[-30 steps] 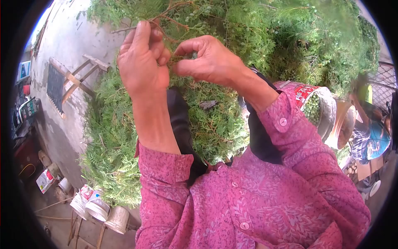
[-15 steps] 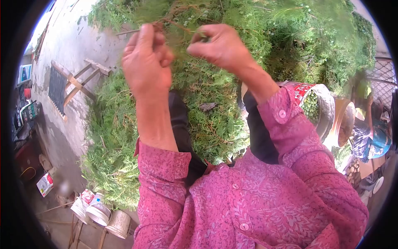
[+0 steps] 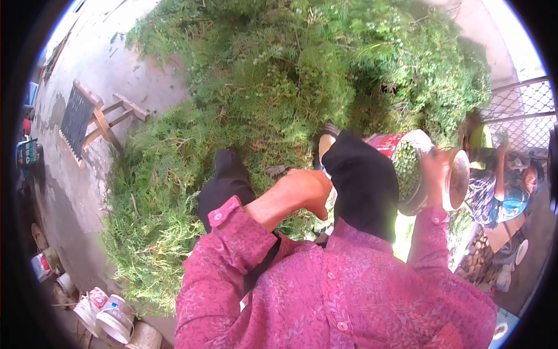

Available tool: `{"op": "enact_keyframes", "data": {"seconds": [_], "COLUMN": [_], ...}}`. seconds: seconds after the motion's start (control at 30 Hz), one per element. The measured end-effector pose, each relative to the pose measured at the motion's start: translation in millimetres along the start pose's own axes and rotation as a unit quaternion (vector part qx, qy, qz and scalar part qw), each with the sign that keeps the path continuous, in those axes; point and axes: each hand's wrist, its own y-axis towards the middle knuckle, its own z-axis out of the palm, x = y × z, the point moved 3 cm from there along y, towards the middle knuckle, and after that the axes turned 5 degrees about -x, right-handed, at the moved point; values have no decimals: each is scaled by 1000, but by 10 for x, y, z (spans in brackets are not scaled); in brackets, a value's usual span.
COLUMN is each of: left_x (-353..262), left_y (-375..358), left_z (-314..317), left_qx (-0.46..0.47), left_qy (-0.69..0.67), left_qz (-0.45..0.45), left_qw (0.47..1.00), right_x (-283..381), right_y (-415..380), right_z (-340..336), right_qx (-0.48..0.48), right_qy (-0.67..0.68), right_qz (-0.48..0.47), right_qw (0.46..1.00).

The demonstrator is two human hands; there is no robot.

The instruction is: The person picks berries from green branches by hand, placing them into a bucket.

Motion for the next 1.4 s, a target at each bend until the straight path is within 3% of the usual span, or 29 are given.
{"op": "enact_keyframes", "data": {"seconds": [0.03, 0.1, 0.13, 0.2, 0.23, 0.3, 0.37, 0.4, 0.53, 0.6, 0.7, 0.73, 0.8, 0.93, 1.03, 1.3, 1.37, 1.4], "left_x": [2, 84, 122, 184, 206, 153, 124, 146, 259, 393, 483, 526, 569, 659, 714, 687, 654, 647], "left_y": [25, 61, 43, 103, 118, 100, 120, 118, 72, 148, -93, -71, -199, -233, -221, -356, -421, -435], "left_z": [12, -34, -71, -42, -77, -182, -210, -210, -523, -639, -835, -850, -942, -997, -1009, -971, -983, -998], "left_qx": [-11, -41, -103, -166, -225, -228, -187, -284, -326, -490, -554, -553, -562, -587, -580, -591, -570, -575], "left_qy": [6, -7, 7, 38, 66, 49, -20, 24, -17, -20, -101, -130, -128, -133, -157, -193, -200, -197], "left_qz": [1, -83, -109, -128, -148, -136, -101, -59, -70, -156, -93, -98, -110, -109, -99, -80, -106, -100], "left_qw": [1000, 996, 989, 977, 961, 963, 977, 957, 943, 857, 821, 817, 810, 791, 793, 779, 790, 788], "right_x": [-279, -353, -287, -102, 109, 639, 1226, 1567, 2762, 3257, 3589, 3622, 3627, 3700, 3692, 3392, 3360, 3361], "right_y": [-242, -417, -321, -174, -57, 213, 433, 515, 513, 296, 0, -82, -152, -129, -18, 253, 438, 519], "right_z": [232, 295, 262, 196, 141, 134, 225, 283, 996, 1471, 2349, 2622, 3054, 3233, 3329, 2957, 2706, 2629], "right_qx": [25, 120, 113, 209, 205, 247, 211, 238, 361, 427, 531, 536, 494, 448, 452, 319, 341, 370], "right_qy": [-119, -141, -142, -54, -55, 8, 64, 95, 186, 212, 168, 168, 168, 123, 12, 81, 190, 254], "right_qz": [-161, -125, -131, 8, 3, -23, -78, -96, -159, -187, -210, -211, -56, 15, -54, -161, -94, 17], "right_qw": [979, 975, 975, 976, 977, 969, 972, 962, 900, 859, 803, 800, 851, 885, 890, 930, 916, 893]}}
